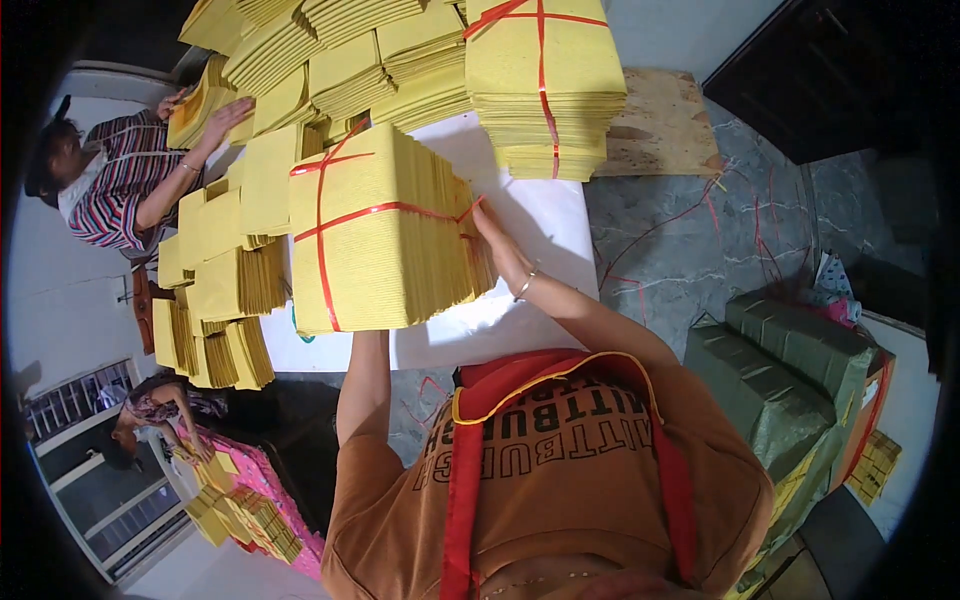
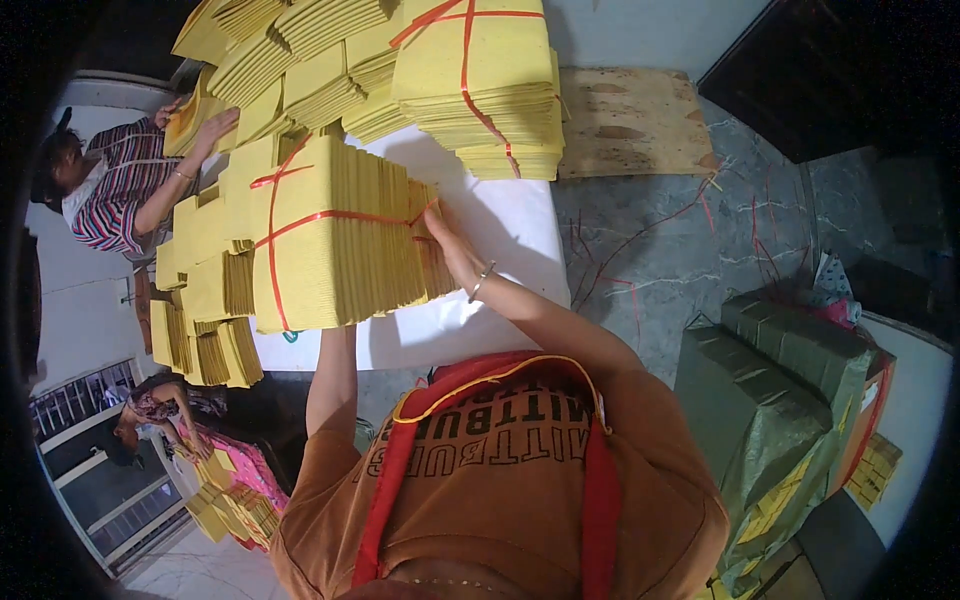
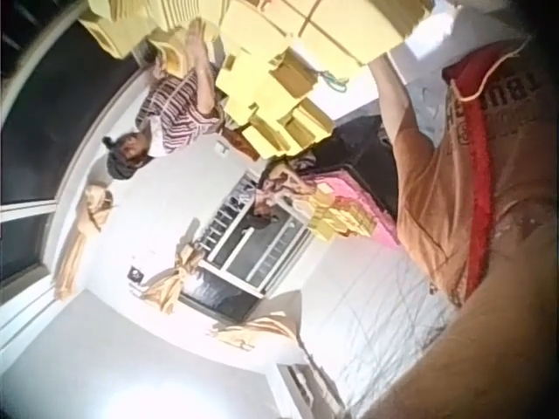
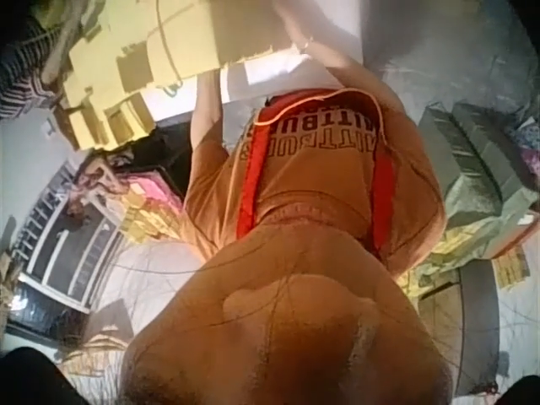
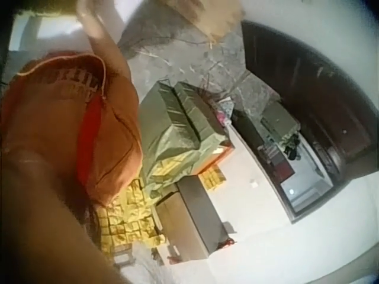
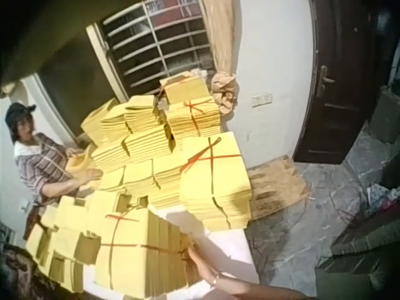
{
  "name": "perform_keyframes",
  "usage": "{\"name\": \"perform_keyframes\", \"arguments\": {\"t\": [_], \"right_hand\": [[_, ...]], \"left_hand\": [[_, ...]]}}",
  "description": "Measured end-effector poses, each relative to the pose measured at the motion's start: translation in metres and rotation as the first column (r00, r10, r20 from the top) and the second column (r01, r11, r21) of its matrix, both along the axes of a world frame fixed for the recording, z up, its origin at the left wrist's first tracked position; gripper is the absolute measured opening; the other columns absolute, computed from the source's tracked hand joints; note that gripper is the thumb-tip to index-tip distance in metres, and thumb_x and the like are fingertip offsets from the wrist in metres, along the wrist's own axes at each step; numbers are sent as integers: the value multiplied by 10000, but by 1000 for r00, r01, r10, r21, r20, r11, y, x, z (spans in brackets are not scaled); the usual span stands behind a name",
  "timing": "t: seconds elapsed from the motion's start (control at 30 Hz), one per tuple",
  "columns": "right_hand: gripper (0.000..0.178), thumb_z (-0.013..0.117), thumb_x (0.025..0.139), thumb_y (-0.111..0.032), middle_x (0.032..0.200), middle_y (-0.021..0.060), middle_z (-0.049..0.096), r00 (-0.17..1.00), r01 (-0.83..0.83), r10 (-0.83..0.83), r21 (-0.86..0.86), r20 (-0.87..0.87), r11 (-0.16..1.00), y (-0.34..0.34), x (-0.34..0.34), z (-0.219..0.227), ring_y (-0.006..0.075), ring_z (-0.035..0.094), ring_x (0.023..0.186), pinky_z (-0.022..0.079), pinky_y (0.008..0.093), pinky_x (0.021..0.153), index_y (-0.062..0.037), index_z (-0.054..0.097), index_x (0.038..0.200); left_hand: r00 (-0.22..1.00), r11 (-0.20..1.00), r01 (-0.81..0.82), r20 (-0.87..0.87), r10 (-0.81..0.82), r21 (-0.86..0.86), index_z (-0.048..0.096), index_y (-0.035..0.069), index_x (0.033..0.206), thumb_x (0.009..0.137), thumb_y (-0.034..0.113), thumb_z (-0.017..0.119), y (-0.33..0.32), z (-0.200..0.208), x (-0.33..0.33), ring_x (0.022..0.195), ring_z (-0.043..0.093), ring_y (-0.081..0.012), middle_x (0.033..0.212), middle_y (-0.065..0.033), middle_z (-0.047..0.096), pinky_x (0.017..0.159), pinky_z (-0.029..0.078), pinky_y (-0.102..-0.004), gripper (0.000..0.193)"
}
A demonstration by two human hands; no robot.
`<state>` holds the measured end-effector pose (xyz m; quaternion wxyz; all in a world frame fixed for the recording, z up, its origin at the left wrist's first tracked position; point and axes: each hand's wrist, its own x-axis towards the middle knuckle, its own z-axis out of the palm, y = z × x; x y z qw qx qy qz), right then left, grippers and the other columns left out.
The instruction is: Bundling and tying stacks of yellow paper sheets using red string.
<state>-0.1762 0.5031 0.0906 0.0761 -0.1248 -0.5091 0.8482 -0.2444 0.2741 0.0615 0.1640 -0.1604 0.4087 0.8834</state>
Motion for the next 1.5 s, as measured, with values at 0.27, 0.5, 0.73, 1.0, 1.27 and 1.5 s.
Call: {"name": "perform_keyframes", "arguments": {"t": [0.27, 0.5, 0.73, 1.0, 1.27, 1.5], "right_hand": [[270, 507, 828, -321, 837, 6, 600, 917, 233, -258, 118, 304, 965, 123, 59, -11, 59, 534, 738, 391, 209, 613, -99, 608, 945], [394, 459, 847, -388, 986, 58, 570, 836, 488, -457, -30, 303, 872, 175, -6, -47, 157, 511, 882, 382, 287, 771, -67, 568, 1047], [520, 367, 869, -443, 1116, 119, 533, 830, 424, -389, 2, 400, 906, 169, -48, -58, 199, 502, 1001, 358, 283, 858, -16, 499, 1135], [544, 357, 864, -475, 1006, 106, 546, 893, 448, -448, -18, -39, 894, 161, -34, -12, 177, 510, 937, 390, 278, 796, 9, 479, 1081], [584, 367, 865, -483, 1275, 38, 390, 958, 286, -269, -305, 100, 908, 140, 10, 10, 128, 378, 1153, 292, 259, 954, -73, 346, 1281], [532, 329, 892, -453, 1235, -1, 419, 974, 226, -220, -177, 50, 958, 93, 81, 8, 115, 384, 1131, 286, 260, 953, -97, 338, 1287]], "left_hand": [[974, 670, 214, 207, -93, -711, 511, 122, 695, 861, 310, 435, -4, 9, 110, 575, 482, -91, 630, 23, 507, 504, 349, -197, 263], [805, 863, 348, -354, -475, -367, 60, 110, 1367, 833, 594, 292, 178, 31, 116, 1286, 135, -251, 1403, -141, 103, 1028, 95, -387, 756], [964, 983, 71, -243, -111, -166, 204, 97, 1338, 859, 534, 290, 259, 31, 5, 1241, 241, -239, 1360, -105, 258, 1021, 105, -400, 654], [944, 989, 69, -313, -107, -130, 403, 84, 1200, 860, 420, 360, 280, 14, 5, 1081, 427, -195, 1180, -56, 455, 906, 343, -329, 480], [939, 995, -24, -344, -11, -95, 404, 55, 1163, 893, 352, 335, 253, 24, 53, 1105, 385, -181, 1187, -55, 436, 938, 289, -318, 407], [983, 980, -93, -173, 62, -177, 303, 15, 1265, 919, 342, 320, 205, 47, 134, 1181, 307, -185, 1299, -71, 340, 991, 217, -310, 476]]}}
